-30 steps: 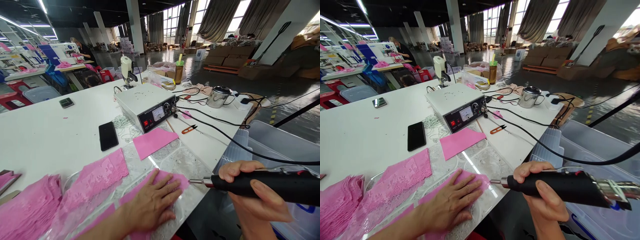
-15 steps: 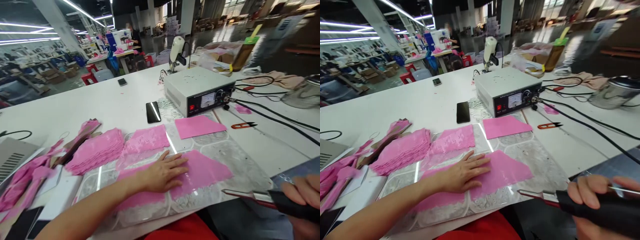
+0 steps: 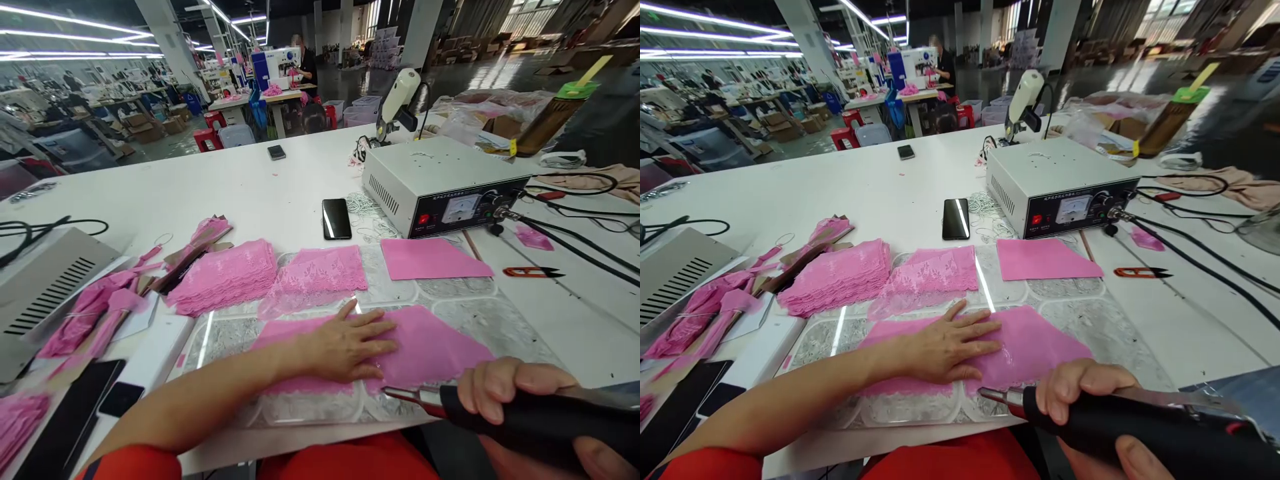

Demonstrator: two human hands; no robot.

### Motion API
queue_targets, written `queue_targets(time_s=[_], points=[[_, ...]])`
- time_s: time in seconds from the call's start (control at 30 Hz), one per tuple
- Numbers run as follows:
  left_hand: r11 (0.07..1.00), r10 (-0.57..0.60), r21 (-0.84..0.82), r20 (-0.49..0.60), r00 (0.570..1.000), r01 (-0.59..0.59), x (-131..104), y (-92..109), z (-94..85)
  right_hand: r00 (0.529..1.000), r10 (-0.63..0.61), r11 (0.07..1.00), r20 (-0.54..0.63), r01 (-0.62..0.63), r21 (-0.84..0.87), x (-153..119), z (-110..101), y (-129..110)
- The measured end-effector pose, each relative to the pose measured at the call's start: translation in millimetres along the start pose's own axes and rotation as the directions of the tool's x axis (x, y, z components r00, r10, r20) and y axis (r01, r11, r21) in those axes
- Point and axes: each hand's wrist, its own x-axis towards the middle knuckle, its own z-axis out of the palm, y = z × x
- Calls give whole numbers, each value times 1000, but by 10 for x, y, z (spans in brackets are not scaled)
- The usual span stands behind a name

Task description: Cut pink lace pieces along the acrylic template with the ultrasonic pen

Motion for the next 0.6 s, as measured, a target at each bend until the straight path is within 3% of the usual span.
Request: queue_targets(time_s=[0.2, 0.43, 0.6], points=[[1000, 15, 13, -54, 998, -14, -11, -15, 51, 985, 31, 997, 168, -18, -81, 41, 211, -41], [1000, 16, 20, -44, 999, -15, -12, -9, 54, 980, 55, 993, 191, -34, -112, 71, 373, -111], [1000, 14, 19, -34, 999, -14, -11, -5, 52, 973, 40, 994, 226, -16, -111, 70, 345, -65]])
